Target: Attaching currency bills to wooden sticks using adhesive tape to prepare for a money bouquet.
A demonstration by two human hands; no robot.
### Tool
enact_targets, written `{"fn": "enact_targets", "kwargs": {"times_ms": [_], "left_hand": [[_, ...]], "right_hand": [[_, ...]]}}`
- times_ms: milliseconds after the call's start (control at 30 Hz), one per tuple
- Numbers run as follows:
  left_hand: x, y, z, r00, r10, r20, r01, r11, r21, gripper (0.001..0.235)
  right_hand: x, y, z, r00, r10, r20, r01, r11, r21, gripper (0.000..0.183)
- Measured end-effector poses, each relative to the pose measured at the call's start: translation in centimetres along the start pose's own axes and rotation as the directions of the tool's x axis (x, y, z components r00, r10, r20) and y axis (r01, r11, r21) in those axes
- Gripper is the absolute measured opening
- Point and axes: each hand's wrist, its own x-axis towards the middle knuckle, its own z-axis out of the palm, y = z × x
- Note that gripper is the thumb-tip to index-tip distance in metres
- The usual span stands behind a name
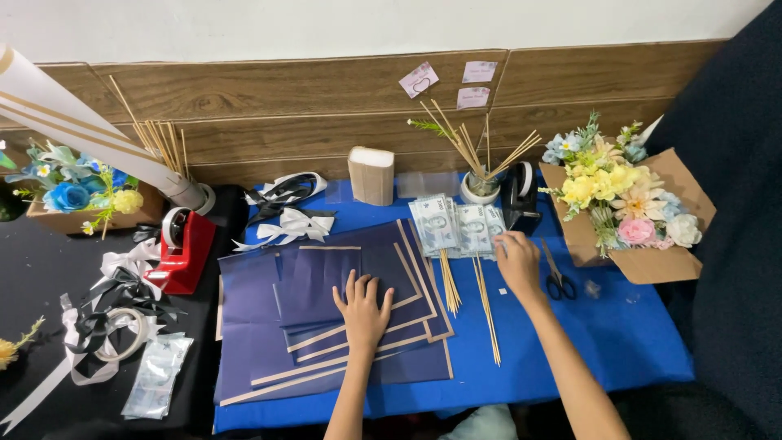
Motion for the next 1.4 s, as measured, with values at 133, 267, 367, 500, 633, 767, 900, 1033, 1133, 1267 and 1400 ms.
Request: {"fn": "enact_targets", "kwargs": {"times_ms": [133,267,367,500,633,767,900,1033,1133,1267,1400], "left_hand": [[0.2,0.2,0.0,1.000,-0.018,0.007,0.018,1.000,-0.008,0.044],[0.3,0.3,-0.5,1.000,-0.011,0.009,0.012,0.999,-0.038,0.044],[0.4,0.4,-0.7,1.000,-0.011,0.010,0.011,0.999,-0.052,0.045],[0.4,0.5,-0.7,1.000,-0.006,0.007,0.006,0.998,-0.061,0.046],[0.3,0.4,-0.6,1.000,0.001,-0.004,-0.001,0.998,-0.055,0.046],[0.3,0.3,-0.6,1.000,0.003,-0.012,-0.004,0.998,-0.063,0.047],[0.2,0.2,-0.4,1.000,0.009,-0.019,-0.010,0.999,-0.054,0.048],[0.2,0.3,-0.3,1.000,0.000,-0.015,-0.001,0.998,-0.061,0.049],[0.1,0.2,-0.1,1.000,0.002,-0.007,-0.002,1.000,-0.029,0.038],[0.0,0.4,-0.5,1.000,0.009,-0.027,-0.009,1.000,-0.006,0.036],[0.1,0.4,-0.9,0.998,0.024,-0.062,-0.025,1.000,-0.016,0.039]], "right_hand": [[2.7,2.3,4.1,1.000,0.017,0.006,-0.017,0.999,-0.030,0.016],[1.4,3.4,5.5,0.992,0.127,0.002,-0.123,0.964,-0.234,0.027],[0.6,2.5,4.2,0.982,0.183,0.037,-0.168,0.951,-0.260,0.040],[1.0,1.1,1.4,0.958,0.275,0.078,-0.273,0.961,-0.039,0.056],[1.3,0.4,-0.2,0.951,0.290,0.105,-0.301,0.946,0.121,0.047],[1.3,3.6,3.1,0.928,0.372,0.021,-0.362,0.886,0.291,0.035],[1.3,6.0,5.1,0.886,0.458,-0.067,-0.416,0.852,0.316,0.022],[0.9,1.1,-0.2,0.898,0.383,-0.217,-0.303,0.896,0.324,0.014],[-0.4,-4.9,-3.3,0.939,0.230,-0.255,-0.121,0.917,0.381,0.012],[-3.5,-12.5,-2.8,0.940,-0.163,-0.300,0.243,0.936,0.253,0.018],[-7.6,-17.2,0.9,0.820,-0.551,-0.156,0.572,0.799,0.183,0.026]]}}
